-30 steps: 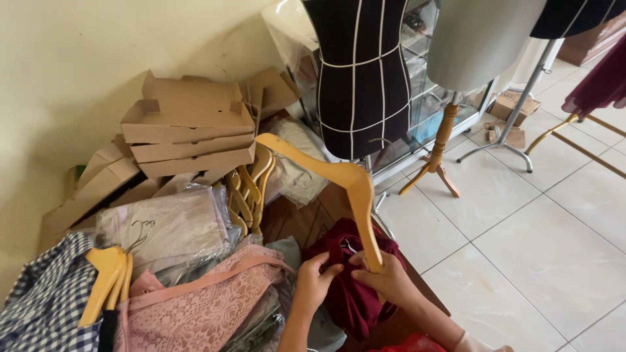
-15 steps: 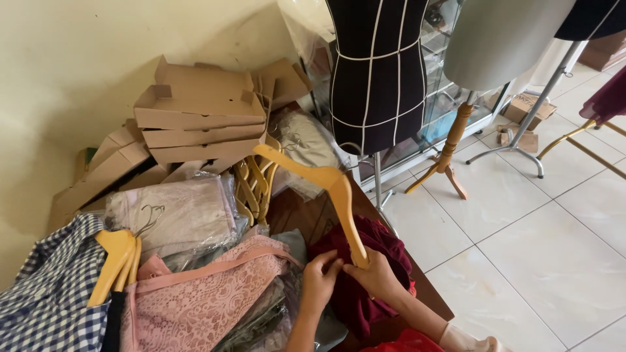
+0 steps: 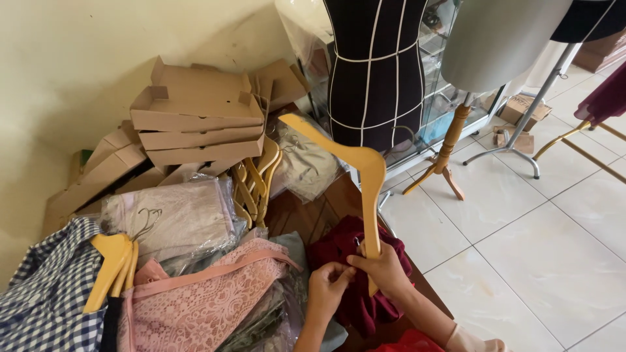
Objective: The recorder is hanging various clothing items onto wooden hangers in a clothing store or stockroom setting.
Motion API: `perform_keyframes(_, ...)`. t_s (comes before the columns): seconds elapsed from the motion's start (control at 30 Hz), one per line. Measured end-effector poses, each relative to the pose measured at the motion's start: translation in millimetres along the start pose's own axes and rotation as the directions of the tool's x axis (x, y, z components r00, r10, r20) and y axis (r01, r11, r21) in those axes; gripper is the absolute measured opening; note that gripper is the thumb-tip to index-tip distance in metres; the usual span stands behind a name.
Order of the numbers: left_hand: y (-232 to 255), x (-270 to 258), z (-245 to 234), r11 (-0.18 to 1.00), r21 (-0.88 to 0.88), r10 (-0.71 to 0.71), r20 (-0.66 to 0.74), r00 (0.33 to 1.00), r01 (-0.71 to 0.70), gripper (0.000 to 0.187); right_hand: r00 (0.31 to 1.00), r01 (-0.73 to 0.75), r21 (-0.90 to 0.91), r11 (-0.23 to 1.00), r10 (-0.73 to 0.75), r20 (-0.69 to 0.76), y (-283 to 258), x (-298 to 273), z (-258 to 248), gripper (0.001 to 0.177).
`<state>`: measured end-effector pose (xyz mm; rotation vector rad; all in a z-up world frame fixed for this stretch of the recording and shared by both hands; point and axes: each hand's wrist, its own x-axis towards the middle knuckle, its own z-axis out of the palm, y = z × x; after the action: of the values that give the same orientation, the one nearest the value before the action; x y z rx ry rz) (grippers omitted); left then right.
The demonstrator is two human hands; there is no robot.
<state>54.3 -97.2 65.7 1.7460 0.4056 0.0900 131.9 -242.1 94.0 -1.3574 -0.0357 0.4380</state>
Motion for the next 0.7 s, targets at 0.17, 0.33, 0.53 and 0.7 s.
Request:
perform_keyframes(0.17, 13, 0, 6, 0.987, -0.127, 0.093, -0.054, 0.994, -0.099, 0.021, 1.000, 0.013, 0.042, 0.999, -0.013, 0.009, -24, 0, 0, 0.028)
perform_keyframes(0.33, 16, 0, 2, 0.997, -0.018, 0.070, -0.032, 0.997, -0.071, 0.026, 0.999, 0.028, 0.019, 0.999, -0.029, 0.041, -11, 6, -2, 0.031)
perform_keyframes(0.53, 16, 6, -2, 0.992, -0.125, 0.036, 0.047, 0.998, -0.030, 0.026, 0.997, -0.029, 0.063, 0.998, 0.025, 0.071, -35, 0, 6, 0.027)
perform_keyframes(0.7, 51, 4, -21, 0.995, -0.039, 0.093, 0.053, 0.994, -0.091, 0.025, 0.985, 0.113, 0.043, 0.993, -0.118, 0.129, -53, 15, 8, 0.030)
